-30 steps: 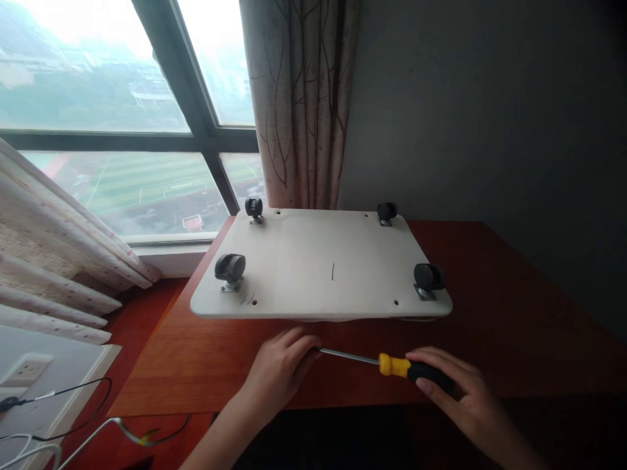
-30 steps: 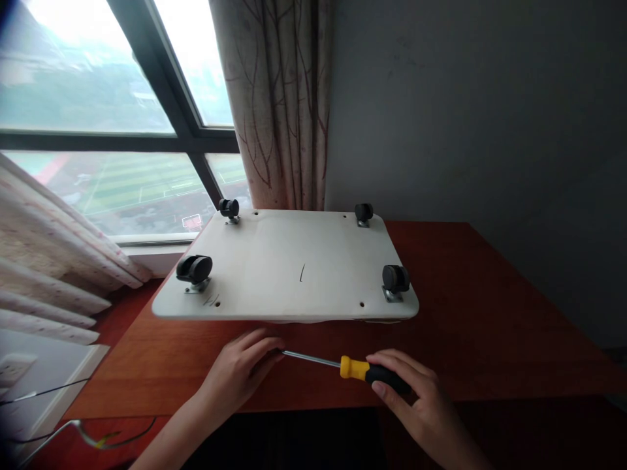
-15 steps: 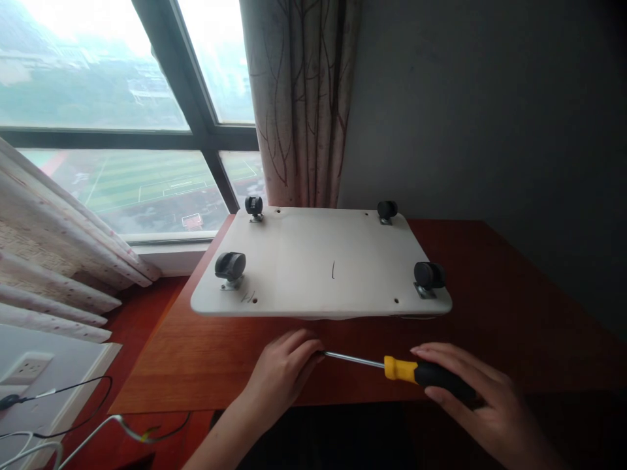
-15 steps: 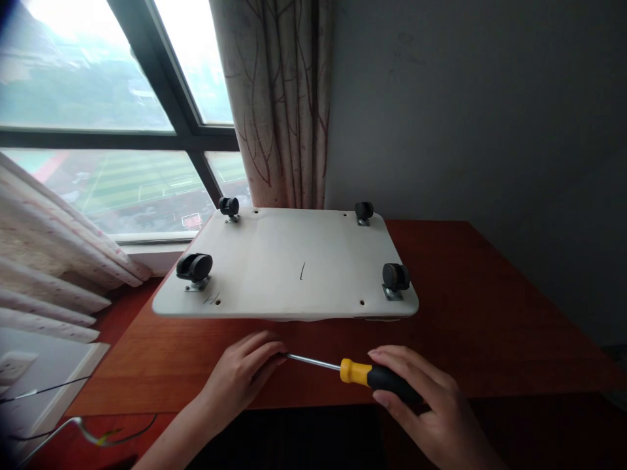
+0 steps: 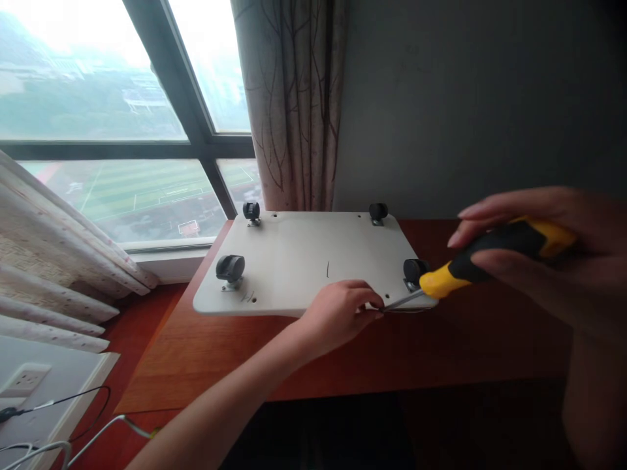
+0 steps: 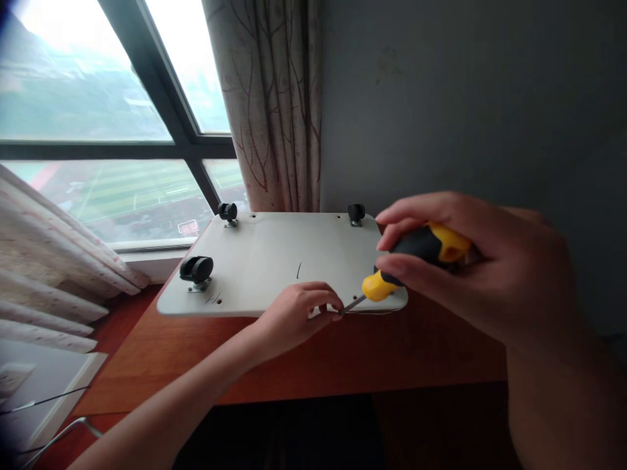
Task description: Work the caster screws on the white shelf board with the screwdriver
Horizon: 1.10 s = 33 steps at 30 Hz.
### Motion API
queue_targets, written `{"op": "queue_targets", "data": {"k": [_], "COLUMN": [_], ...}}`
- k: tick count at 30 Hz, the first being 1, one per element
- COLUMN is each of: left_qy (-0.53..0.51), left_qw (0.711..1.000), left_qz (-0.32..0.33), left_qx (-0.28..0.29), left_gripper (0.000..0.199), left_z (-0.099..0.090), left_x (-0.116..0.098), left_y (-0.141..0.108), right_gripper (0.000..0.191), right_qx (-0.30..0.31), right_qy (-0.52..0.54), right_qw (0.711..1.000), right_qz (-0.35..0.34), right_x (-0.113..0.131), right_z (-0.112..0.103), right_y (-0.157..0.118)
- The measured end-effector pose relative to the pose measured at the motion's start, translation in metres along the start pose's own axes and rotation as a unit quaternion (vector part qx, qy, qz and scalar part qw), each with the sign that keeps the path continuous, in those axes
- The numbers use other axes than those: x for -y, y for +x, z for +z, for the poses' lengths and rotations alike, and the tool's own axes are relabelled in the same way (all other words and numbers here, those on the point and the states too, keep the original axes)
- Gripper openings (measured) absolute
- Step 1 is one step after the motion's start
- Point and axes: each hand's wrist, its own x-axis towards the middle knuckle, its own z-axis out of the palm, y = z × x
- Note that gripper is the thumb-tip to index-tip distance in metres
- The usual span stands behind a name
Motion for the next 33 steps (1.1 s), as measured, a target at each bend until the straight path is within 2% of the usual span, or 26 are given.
{"op": "queue_targets", "data": {"k": [3,7,13,18,23,33], "left_qy": [0.030,0.055,0.037,0.046,0.048,0.068], "left_qw": [0.999,0.998,0.999,0.999,0.999,0.997], "left_qz": [0.009,0.018,0.005,0.009,0.006,-0.010], "left_qx": [0.008,0.015,0.004,0.011,0.018,0.039], "left_gripper": [0.012,0.012,0.011,0.013,0.014,0.015], "left_z": [-0.003,0.003,0.011,0.013,0.013,0.016], "left_x": [0.003,0.007,0.012,0.012,0.012,0.016], "left_y": [0.032,0.050,0.057,0.063,0.060,0.058], "right_gripper": [0.033,0.032,0.036,0.029,0.027,0.029], "right_qx": [0.042,0.068,0.074,0.049,0.047,0.079], "right_qy": [-0.036,-0.063,-0.079,-0.066,-0.058,-0.042], "right_qw": [0.996,0.992,0.992,0.993,0.995,0.995], "right_qz": [-0.068,-0.085,-0.068,-0.082,-0.068,-0.031], "right_x": [-0.005,-0.017,-0.025,-0.028,-0.031,-0.041], "right_z": [0.004,0.011,0.011,0.010,0.010,0.016], "right_y": [0.027,0.040,0.040,0.042,0.041,0.037]}}
